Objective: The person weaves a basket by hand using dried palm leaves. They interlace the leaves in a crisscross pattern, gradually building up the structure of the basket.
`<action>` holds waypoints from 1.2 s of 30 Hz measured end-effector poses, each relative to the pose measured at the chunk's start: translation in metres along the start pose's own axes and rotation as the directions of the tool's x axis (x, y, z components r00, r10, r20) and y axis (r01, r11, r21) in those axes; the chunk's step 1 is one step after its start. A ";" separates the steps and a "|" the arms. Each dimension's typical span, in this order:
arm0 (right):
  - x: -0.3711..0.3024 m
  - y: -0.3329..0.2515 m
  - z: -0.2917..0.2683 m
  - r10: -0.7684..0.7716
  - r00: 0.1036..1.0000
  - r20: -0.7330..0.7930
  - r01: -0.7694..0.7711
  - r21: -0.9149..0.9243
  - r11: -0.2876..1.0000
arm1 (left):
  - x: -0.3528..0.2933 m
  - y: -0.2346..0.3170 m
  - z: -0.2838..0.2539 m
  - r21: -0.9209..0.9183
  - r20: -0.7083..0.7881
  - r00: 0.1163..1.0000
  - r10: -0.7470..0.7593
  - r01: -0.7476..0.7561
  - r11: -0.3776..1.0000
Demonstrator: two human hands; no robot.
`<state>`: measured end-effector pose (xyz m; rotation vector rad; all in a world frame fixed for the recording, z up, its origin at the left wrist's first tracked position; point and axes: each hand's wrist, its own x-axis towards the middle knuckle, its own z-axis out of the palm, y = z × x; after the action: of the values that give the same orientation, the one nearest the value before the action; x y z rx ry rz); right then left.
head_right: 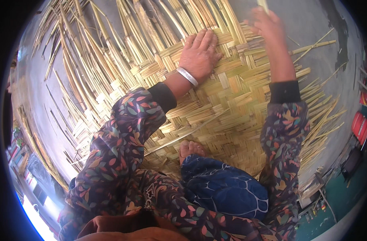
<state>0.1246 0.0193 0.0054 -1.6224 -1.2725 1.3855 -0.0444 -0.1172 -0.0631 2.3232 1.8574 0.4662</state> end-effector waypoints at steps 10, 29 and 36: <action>-0.106 0.006 0.049 0.073 0.990 0.124 -0.108 0.303 0.947 | -0.056 0.017 -0.053 -0.594 0.120 0.984 -0.132 0.178 0.785; -0.248 0.084 0.110 0.277 0.545 0.791 -0.325 -0.105 0.940 | -0.168 -0.033 -0.107 -0.805 0.503 0.838 -0.212 0.544 0.239; -0.264 0.093 0.118 0.429 0.402 0.809 -0.218 -0.371 0.903 | -0.201 -0.044 -0.097 -0.752 0.605 0.785 -0.134 0.618 0.228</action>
<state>0.0419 -0.2719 -0.0169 -1.2904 -1.7423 2.6643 -0.1552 -0.3106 -0.0156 0.9581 1.2558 0.6490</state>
